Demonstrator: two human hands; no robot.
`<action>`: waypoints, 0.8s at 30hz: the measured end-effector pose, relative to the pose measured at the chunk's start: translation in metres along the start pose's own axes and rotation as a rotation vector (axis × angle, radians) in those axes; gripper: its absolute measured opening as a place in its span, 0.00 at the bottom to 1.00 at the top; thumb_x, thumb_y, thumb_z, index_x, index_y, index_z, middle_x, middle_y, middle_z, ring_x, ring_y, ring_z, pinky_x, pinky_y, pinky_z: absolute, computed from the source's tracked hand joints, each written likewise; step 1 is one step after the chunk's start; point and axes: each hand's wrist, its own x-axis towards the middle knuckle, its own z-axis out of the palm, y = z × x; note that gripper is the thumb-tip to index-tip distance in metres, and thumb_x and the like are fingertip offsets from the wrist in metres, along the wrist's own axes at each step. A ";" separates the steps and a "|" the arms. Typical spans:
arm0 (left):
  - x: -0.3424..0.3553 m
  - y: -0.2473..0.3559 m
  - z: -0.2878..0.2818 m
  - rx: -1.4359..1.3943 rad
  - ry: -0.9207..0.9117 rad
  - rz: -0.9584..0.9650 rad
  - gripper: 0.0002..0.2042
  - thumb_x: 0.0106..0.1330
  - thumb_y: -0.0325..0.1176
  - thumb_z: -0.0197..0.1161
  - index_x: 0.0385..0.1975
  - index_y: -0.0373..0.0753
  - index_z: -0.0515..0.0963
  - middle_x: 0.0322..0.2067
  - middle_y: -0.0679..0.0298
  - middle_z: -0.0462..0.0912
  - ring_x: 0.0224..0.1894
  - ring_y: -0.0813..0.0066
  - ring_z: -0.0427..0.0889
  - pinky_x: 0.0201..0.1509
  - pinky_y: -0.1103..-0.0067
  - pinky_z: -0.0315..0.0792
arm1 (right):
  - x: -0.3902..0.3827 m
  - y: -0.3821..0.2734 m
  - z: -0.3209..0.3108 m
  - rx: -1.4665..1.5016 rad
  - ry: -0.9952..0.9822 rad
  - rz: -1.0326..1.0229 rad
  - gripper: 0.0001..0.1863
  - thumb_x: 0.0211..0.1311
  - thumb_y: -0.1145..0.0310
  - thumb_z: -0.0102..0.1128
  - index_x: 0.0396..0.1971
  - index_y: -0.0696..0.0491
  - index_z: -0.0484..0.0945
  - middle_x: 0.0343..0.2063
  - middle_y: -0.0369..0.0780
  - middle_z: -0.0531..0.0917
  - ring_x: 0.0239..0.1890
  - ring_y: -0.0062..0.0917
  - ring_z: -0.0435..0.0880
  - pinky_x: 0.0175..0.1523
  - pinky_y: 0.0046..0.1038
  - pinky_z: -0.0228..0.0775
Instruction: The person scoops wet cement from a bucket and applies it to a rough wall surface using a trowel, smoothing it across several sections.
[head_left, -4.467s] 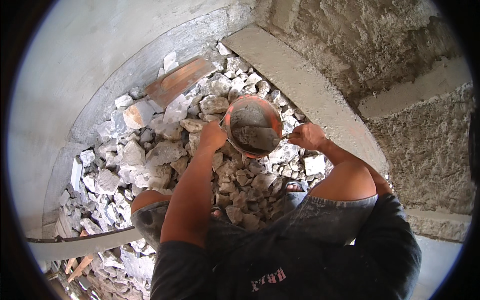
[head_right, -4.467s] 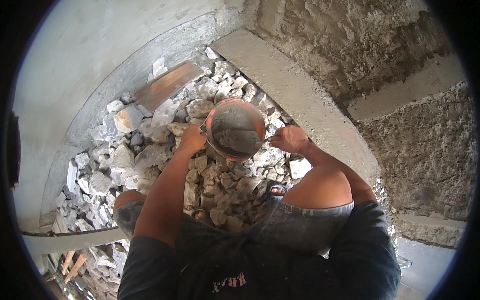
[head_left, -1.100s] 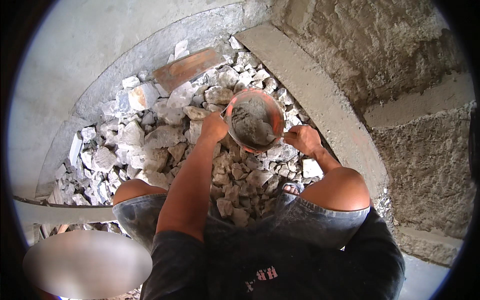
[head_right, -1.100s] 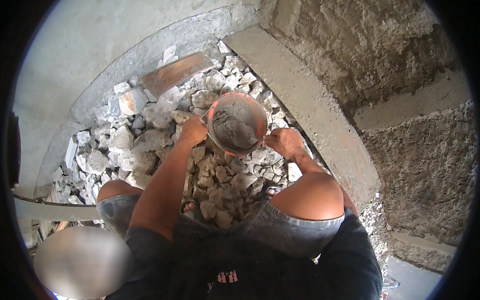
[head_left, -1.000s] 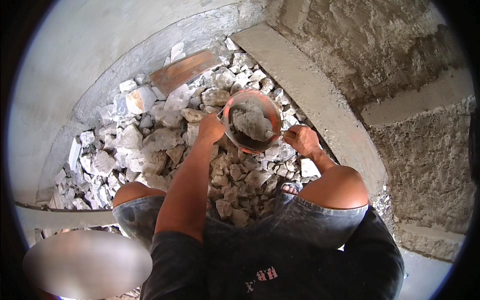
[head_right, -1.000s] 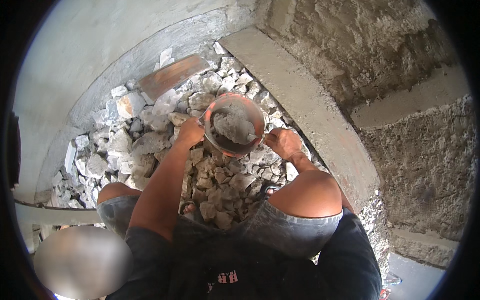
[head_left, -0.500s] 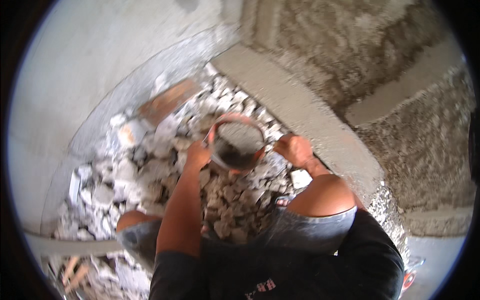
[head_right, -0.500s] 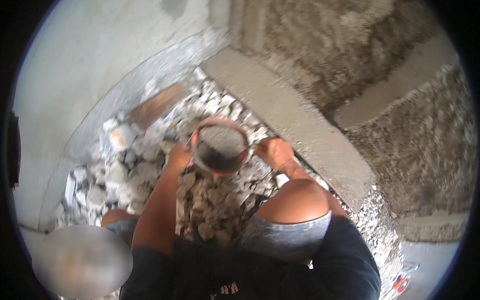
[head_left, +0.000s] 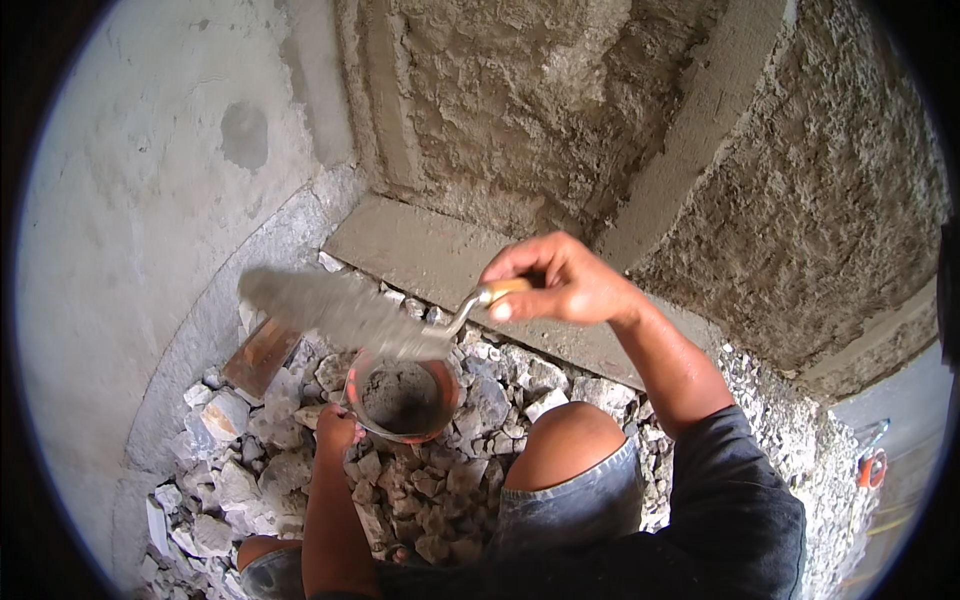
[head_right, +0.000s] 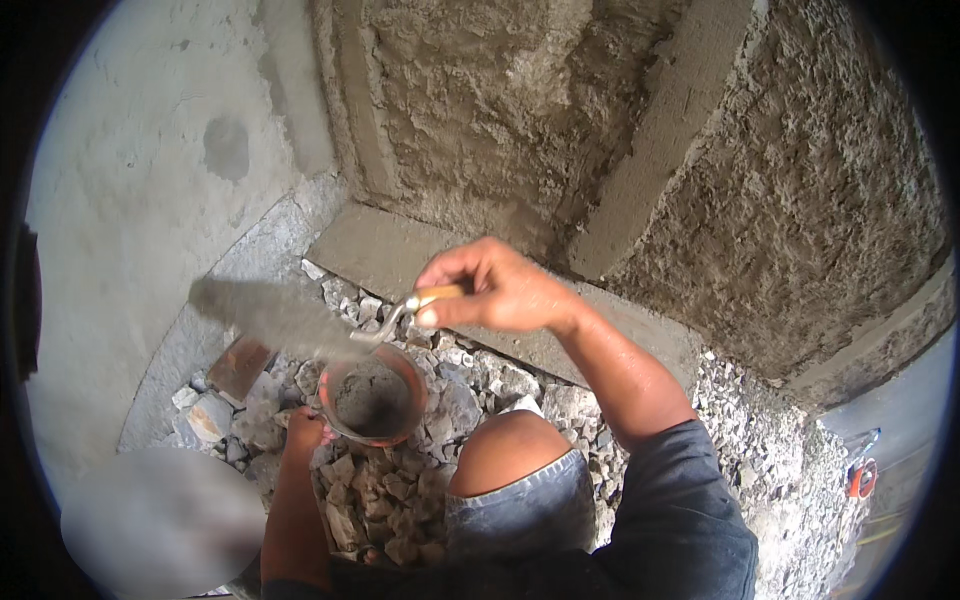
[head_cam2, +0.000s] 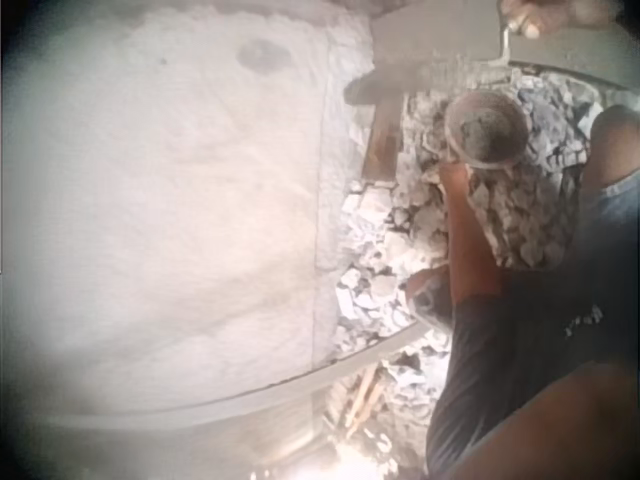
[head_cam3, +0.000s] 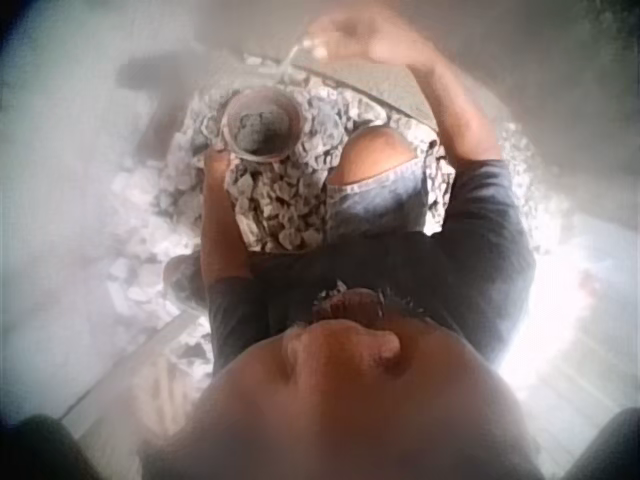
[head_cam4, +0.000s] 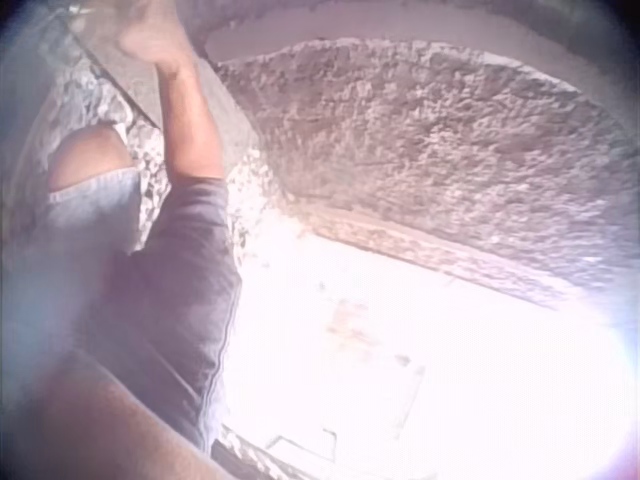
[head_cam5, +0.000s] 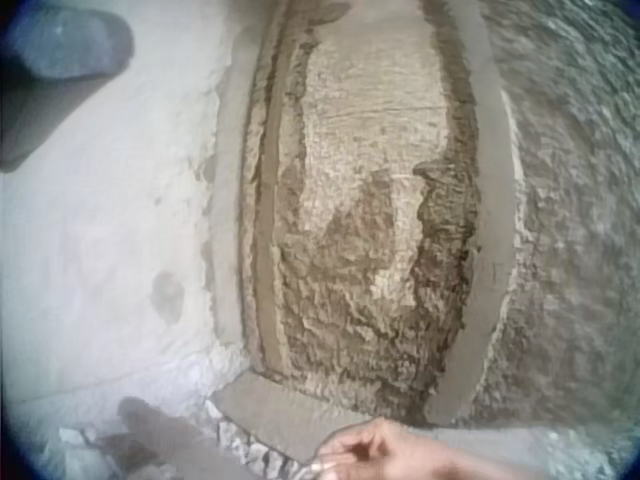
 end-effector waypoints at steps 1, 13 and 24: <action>0.000 -0.003 -0.006 -0.012 -0.005 -0.003 0.03 0.69 0.23 0.58 0.34 0.33 0.71 0.23 0.51 0.82 0.20 0.61 0.86 0.18 0.72 0.75 | 0.000 0.005 -0.017 0.075 0.018 0.061 0.13 0.66 0.71 0.71 0.49 0.57 0.85 0.36 0.38 0.89 0.36 0.19 0.87 0.38 0.21 0.80; -0.001 -0.002 0.002 -0.044 -0.005 0.000 0.03 0.68 0.23 0.58 0.36 0.32 0.70 0.23 0.52 0.81 0.21 0.62 0.86 0.20 0.71 0.77 | -0.069 -0.086 -0.202 -0.972 0.966 0.406 0.14 0.70 0.60 0.67 0.41 0.57 0.85 0.29 0.40 0.85 0.29 0.24 0.83 0.35 0.29 0.78; 0.016 -0.020 0.014 0.260 0.133 0.326 0.05 0.66 0.26 0.62 0.32 0.30 0.80 0.24 0.54 0.85 0.24 0.68 0.87 0.28 0.74 0.79 | 0.011 0.105 0.077 -1.581 -0.326 0.478 0.11 0.64 0.63 0.62 0.41 0.49 0.87 0.45 0.41 0.89 0.49 0.34 0.88 0.55 0.37 0.78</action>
